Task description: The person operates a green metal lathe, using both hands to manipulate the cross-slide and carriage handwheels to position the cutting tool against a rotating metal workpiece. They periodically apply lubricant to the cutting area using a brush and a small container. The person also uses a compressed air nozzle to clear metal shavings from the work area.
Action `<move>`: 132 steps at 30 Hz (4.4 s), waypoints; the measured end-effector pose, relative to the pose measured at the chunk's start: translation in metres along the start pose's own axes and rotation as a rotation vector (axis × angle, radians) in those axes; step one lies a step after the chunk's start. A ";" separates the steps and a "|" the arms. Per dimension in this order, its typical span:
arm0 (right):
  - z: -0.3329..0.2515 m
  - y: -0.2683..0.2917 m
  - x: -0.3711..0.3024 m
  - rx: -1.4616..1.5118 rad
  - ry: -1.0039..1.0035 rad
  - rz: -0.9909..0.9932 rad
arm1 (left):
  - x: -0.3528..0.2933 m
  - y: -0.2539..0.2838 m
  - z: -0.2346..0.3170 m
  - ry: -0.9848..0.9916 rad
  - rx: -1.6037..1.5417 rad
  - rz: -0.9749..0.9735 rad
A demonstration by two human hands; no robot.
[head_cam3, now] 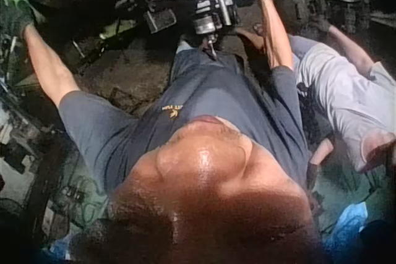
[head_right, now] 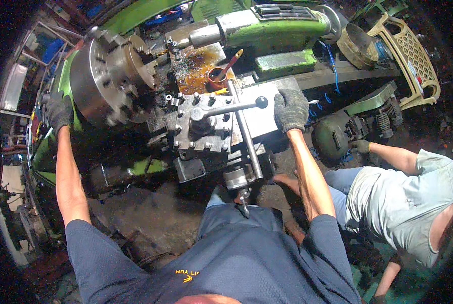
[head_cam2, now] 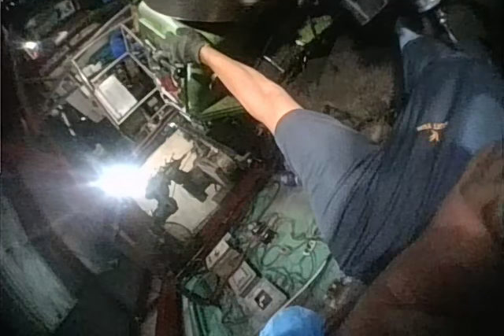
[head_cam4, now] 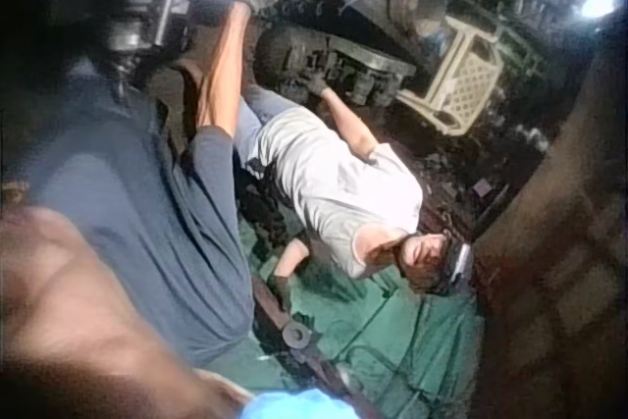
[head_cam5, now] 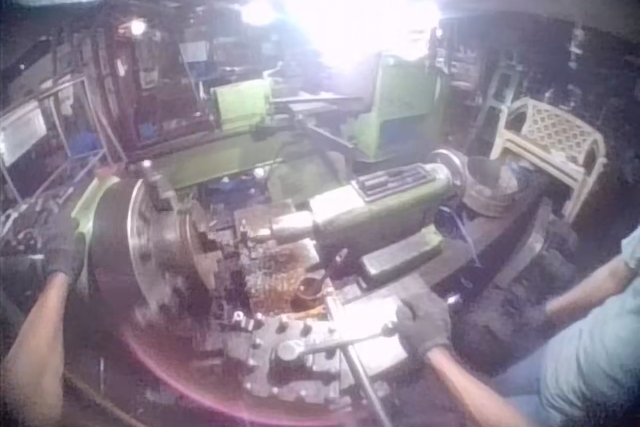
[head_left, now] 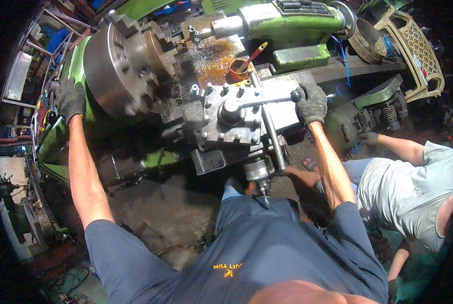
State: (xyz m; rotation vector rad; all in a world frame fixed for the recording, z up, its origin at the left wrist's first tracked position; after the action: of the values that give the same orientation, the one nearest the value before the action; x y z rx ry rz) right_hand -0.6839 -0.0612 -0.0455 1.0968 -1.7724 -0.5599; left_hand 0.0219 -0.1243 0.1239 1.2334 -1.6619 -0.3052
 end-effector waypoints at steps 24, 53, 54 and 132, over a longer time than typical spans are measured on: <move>0.000 -0.004 -0.001 -0.037 -0.016 -0.048 | -0.004 0.011 0.001 -0.021 -0.013 0.108; 0.019 -0.007 -0.002 0.006 0.023 0.036 | 0.007 -0.057 -0.019 -0.021 0.184 -0.037; 0.016 -0.008 -0.002 -0.056 0.056 0.038 | 0.013 -0.064 -0.023 0.047 0.268 -0.235; 0.004 -0.003 -0.001 0.020 -0.022 -0.001 | -0.002 0.005 -0.001 0.045 0.007 0.041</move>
State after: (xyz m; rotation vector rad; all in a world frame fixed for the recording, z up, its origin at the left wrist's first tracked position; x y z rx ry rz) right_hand -0.6864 -0.0619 -0.0503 1.1092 -1.7996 -0.5576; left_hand 0.0193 -0.1199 0.1264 1.2018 -1.6486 -0.2454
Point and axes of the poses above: each hand's wrist, its own x-axis towards the middle knuckle, its own y-axis out of the back of the hand, z = x × y, the point moved 9 cm from there along x, towards the middle knuckle, and after that the axes turned 4 degrees about x, right-handed, at the moved point
